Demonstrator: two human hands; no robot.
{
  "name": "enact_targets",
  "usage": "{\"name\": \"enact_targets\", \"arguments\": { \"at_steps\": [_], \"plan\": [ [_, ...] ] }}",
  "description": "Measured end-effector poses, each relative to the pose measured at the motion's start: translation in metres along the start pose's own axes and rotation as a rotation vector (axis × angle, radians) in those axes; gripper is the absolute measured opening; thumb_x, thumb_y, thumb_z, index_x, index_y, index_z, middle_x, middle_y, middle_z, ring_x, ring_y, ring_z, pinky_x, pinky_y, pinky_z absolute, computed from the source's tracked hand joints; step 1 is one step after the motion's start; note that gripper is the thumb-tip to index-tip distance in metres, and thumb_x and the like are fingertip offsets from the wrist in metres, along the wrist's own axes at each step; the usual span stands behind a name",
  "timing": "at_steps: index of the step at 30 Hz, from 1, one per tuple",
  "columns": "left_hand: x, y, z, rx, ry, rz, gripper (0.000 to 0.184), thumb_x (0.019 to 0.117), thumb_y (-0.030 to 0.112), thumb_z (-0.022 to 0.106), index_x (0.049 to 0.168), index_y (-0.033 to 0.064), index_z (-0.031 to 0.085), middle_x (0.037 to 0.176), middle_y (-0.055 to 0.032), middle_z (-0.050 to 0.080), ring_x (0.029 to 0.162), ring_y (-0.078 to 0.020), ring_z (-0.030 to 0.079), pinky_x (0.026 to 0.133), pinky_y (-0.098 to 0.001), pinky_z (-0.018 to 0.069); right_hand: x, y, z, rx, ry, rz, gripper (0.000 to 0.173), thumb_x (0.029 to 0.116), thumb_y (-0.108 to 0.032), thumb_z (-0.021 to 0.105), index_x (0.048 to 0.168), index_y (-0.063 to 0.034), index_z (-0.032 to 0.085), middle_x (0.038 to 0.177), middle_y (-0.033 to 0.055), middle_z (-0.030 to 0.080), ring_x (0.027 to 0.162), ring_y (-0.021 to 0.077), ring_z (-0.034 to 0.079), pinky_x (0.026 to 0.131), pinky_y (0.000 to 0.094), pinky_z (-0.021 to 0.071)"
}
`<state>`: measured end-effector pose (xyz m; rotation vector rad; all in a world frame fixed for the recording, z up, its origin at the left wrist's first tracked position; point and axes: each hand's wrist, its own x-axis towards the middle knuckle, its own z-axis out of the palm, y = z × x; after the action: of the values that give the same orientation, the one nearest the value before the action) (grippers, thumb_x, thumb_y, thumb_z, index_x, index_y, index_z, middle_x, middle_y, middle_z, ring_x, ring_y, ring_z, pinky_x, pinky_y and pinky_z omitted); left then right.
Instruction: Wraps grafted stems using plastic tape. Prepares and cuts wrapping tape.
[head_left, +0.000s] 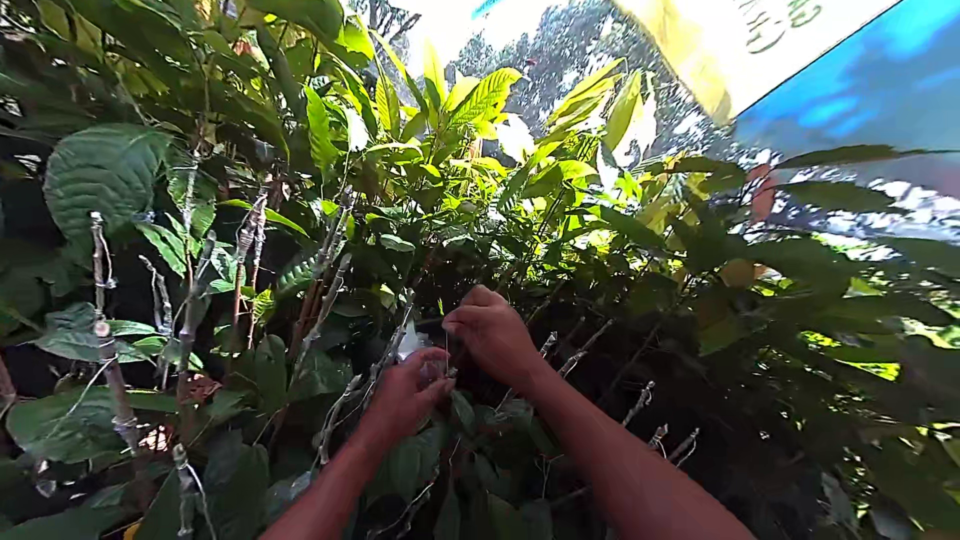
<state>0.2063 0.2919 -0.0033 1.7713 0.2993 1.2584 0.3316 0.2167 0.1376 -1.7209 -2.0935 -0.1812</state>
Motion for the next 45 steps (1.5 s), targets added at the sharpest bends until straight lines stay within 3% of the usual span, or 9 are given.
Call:
{"name": "enact_targets", "arguments": {
  "at_steps": [2, 5, 8, 12, 17, 24, 34, 40, 45],
  "plan": [
    [0.002, -0.003, -0.006, -0.084, 0.023, 0.023, 0.044, 0.0923, 0.015, 0.072, 0.134, 0.0068, 0.062, 0.092, 0.0026, 0.071, 0.069, -0.0044, 0.064, 0.064, -0.0234, 0.0561, -0.003, 0.022, 0.011, 0.394, -0.038, 0.251, 0.019, 0.0984, -0.02, 0.067, 0.103, -0.0033, 0.075, 0.099, 0.005, 0.067, 0.088, 0.0115, 0.061, 0.08, 0.0317, 0.0518],
    [0.001, -0.006, -0.01, -0.177, 0.101, 0.074, 0.014, 0.0939, 0.012, 0.07, 0.105, 0.0045, 0.074, 0.089, 0.0051, 0.073, 0.063, 0.0016, 0.06, 0.059, -0.0172, 0.0521, -0.025, 0.022, 0.033, 0.759, -0.159, 0.345, 0.013, 0.1009, -0.014, 0.063, 0.104, -0.0016, 0.066, 0.09, 0.0006, 0.064, 0.076, 0.0058, 0.059, 0.069, 0.0235, 0.05],
    [0.001, -0.008, -0.005, -0.213, 0.148, 0.094, 0.011, 0.0944, 0.009, 0.068, 0.102, 0.0035, 0.072, 0.081, 0.0056, 0.07, 0.057, 0.0011, 0.057, 0.054, -0.0167, 0.05, -0.033, 0.014, 0.038, 0.488, -0.146, 0.269, 0.03, 0.095, -0.016, 0.069, 0.119, 0.0002, 0.065, 0.112, 0.0091, 0.063, 0.093, 0.0131, 0.064, 0.084, 0.0301, 0.0555],
    [0.003, -0.002, -0.003, -0.128, 0.149, 0.013, 0.011, 0.0949, 0.013, 0.066, 0.101, 0.0047, 0.071, 0.079, 0.0044, 0.067, 0.056, -0.0014, 0.056, 0.053, -0.0197, 0.0502, -0.032, 0.006, 0.047, 0.313, 0.169, 0.354, 0.021, 0.1014, -0.018, 0.059, 0.111, -0.0031, 0.07, 0.101, 0.0081, 0.067, 0.083, 0.0135, 0.064, 0.079, 0.0322, 0.0549],
    [0.005, 0.001, -0.012, -0.231, -0.034, -0.038, 0.007, 0.0939, 0.012, 0.067, 0.099, 0.0087, 0.071, 0.078, 0.0084, 0.067, 0.055, 0.0001, 0.056, 0.052, -0.0176, 0.0482, -0.027, 0.022, 0.065, -0.081, 0.505, -0.06, 0.014, 0.0918, -0.015, 0.07, 0.096, -0.0014, 0.071, 0.09, 0.0131, 0.068, 0.075, 0.0248, 0.067, 0.069, 0.0435, 0.0574],
    [0.006, -0.006, -0.024, -0.323, -0.077, 0.007, 0.008, 0.0931, 0.008, 0.069, 0.099, 0.0068, 0.074, 0.083, 0.0059, 0.071, 0.06, -0.002, 0.061, 0.057, -0.0192, 0.0537, -0.03, 0.038, 0.046, 0.117, 0.087, -0.3, 0.024, 0.0971, -0.014, 0.063, 0.114, -0.0021, 0.074, 0.111, 0.0143, 0.071, 0.102, 0.0229, 0.067, 0.091, 0.0365, 0.0564],
    [0.011, -0.004, -0.034, -0.195, 0.135, 0.009, 0.018, 0.0946, 0.004, 0.063, 0.112, 0.0025, 0.065, 0.091, -0.0016, 0.067, 0.063, -0.0099, 0.066, 0.06, -0.0258, 0.0607, -0.04, 0.037, 0.027, -0.384, -0.003, -0.113, 0.023, 0.0962, -0.017, 0.055, 0.088, 0.0002, 0.069, 0.091, 0.0166, 0.07, 0.085, 0.0337, 0.071, 0.073, 0.0516, 0.0563],
    [0.011, 0.004, -0.007, -0.121, 0.14, -0.044, 0.013, 0.0949, 0.004, 0.067, 0.108, 0.0007, 0.068, 0.083, -0.0022, 0.071, 0.062, -0.0106, 0.069, 0.061, -0.0271, 0.0628, -0.079, -0.035, 0.055, 0.292, -0.371, -0.213, 0.025, 0.0976, -0.008, 0.055, 0.082, 0.0077, 0.067, 0.081, 0.0188, 0.064, 0.077, 0.0283, 0.064, 0.071, 0.0451, 0.0519],
    [0.01, 0.015, 0.003, 0.067, -0.004, -0.122, 0.053, 0.0968, 0.014, 0.069, 0.147, 0.0055, 0.052, 0.143, -0.0116, 0.059, 0.107, -0.0174, 0.072, 0.092, -0.0355, 0.0606, -0.131, -0.028, 0.005, -0.162, -0.291, -0.213, 0.025, 0.1003, -0.023, 0.065, 0.121, -0.0127, 0.072, 0.12, 0.0147, 0.07, 0.112, 0.0371, 0.066, 0.09, 0.0586, 0.0547]
  ]
}}
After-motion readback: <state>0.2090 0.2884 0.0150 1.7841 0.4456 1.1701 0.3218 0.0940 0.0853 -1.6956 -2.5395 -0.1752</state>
